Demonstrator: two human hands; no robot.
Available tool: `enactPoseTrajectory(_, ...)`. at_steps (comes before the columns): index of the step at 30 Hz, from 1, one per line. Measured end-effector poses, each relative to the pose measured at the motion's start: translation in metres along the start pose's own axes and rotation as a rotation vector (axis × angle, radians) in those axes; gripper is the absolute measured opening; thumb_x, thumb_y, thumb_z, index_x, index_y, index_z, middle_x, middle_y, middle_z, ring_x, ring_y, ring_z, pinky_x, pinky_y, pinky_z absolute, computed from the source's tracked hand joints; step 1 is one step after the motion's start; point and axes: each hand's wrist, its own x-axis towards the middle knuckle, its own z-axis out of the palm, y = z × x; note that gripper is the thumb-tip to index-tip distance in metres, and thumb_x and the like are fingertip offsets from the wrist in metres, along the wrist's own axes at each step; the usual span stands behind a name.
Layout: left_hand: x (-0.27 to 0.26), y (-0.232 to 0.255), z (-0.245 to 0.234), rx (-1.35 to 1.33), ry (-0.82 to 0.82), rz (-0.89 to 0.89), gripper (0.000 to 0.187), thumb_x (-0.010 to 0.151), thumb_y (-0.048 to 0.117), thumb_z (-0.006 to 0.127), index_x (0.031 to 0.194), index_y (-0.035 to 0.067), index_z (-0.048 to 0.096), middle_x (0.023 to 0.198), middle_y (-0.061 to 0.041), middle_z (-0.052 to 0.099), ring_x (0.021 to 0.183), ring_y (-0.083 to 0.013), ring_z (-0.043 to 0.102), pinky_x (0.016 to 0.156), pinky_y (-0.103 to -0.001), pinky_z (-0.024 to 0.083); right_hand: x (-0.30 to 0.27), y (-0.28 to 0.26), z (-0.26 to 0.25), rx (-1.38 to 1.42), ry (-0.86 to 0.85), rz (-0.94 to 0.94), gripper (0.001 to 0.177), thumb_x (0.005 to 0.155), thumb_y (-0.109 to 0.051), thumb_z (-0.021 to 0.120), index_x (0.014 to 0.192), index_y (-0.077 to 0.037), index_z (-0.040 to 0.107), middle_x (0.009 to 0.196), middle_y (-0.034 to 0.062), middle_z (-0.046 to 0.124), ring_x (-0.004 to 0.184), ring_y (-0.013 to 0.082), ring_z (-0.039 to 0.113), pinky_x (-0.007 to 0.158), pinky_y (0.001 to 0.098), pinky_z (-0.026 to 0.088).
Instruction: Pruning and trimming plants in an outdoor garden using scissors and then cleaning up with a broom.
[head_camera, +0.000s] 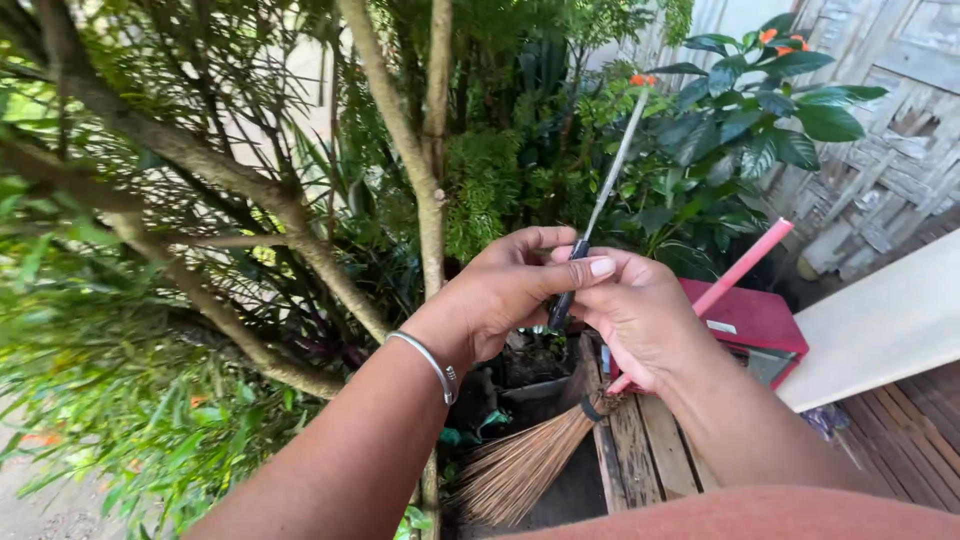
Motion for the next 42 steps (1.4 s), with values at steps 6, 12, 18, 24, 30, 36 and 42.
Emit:
enactPoseTrajectory(6,0.049,-0.024,0.01,-0.079,0.048,-0.142,0.102,0.07,0.045,0.084,0.153,0.009,0.037,0.131,-0.008,0.068,0.109,-0.0175,0.067,0.08,-0.038,0.056,0.032,0.034,-0.076,-0.178,-0.125,0.007,0.037,0.096,0.009,0.066,0.132,0.005,0.074,0.104,0.0082,0.063,0.079,0.0131,0.046,0.066,0.0314,0.036)
enactPoseTrajectory(12,0.118,-0.027,0.032,-0.195,0.033,-0.227,0.11,0.065,0.046,0.085,0.15,0.002,0.032,0.121,-0.022,0.068,0.096,-0.0267,0.074,0.081,-0.048,0.064,0.051,0.002,-0.078,-0.195,-0.003,0.101,0.027,0.092,-0.003,0.065,0.118,0.001,0.067,0.106,0.0073,0.073,0.097,0.0135,0.071,0.088,0.0321,0.059)
enactPoseTrajectory(18,0.193,-0.039,0.072,-0.144,-0.027,-0.264,0.111,0.061,0.052,0.085,0.149,0.0,0.04,0.114,-0.014,0.069,0.085,-0.0175,0.071,0.076,-0.044,0.064,0.079,0.012,-0.157,-0.247,0.081,-0.003,0.026,0.094,-0.004,0.062,0.119,0.004,0.067,0.109,0.0072,0.073,0.101,0.0135,0.07,0.091,0.0317,0.057)
enactPoseTrajectory(24,0.249,-0.03,0.114,0.043,-0.114,-0.291,0.113,0.062,0.05,0.087,0.148,-0.002,0.036,0.088,-0.01,0.072,0.068,-0.0154,0.069,0.065,-0.038,0.062,0.082,0.006,-0.211,-0.214,0.117,-0.165,0.027,0.097,-0.007,0.065,0.123,0.004,0.064,0.11,0.0071,0.071,0.104,0.013,0.068,0.092,0.0312,0.056)
enactPoseTrajectory(30,0.304,-0.036,0.163,-0.041,-0.256,-0.308,0.069,0.077,0.053,0.081,0.119,0.001,0.065,0.085,-0.006,0.065,0.068,-0.0138,0.066,0.063,-0.036,0.062,0.084,-0.036,-0.256,-0.304,0.363,-0.139,0.033,0.094,-0.012,0.065,0.125,-0.002,0.066,0.107,0.0052,0.074,0.096,0.0115,0.072,0.089,0.0299,0.059)
enactPoseTrajectory(36,0.337,-0.029,0.21,-0.151,-0.402,-0.331,0.044,0.084,0.051,0.069,0.109,0.014,0.067,0.1,0.002,0.072,0.083,-0.0114,0.072,0.08,-0.04,0.055,0.069,-0.065,-0.316,-0.171,0.608,-0.172,0.027,0.096,-0.017,0.066,0.117,-0.002,0.071,0.095,0.0071,0.077,0.081,0.0112,0.069,0.076,0.0262,0.055)
enactPoseTrajectory(42,0.365,-0.03,0.218,-0.04,-0.411,-0.26,0.036,0.087,0.042,0.071,0.109,0.014,0.066,0.107,0.002,0.072,0.088,-0.0111,0.067,0.08,-0.038,0.052,0.075,-0.076,-0.368,-0.395,0.798,0.012,0.026,0.093,-0.025,0.066,0.113,-0.01,0.073,0.089,-0.0005,0.074,0.074,0.0075,0.066,0.066,0.0222,0.045)
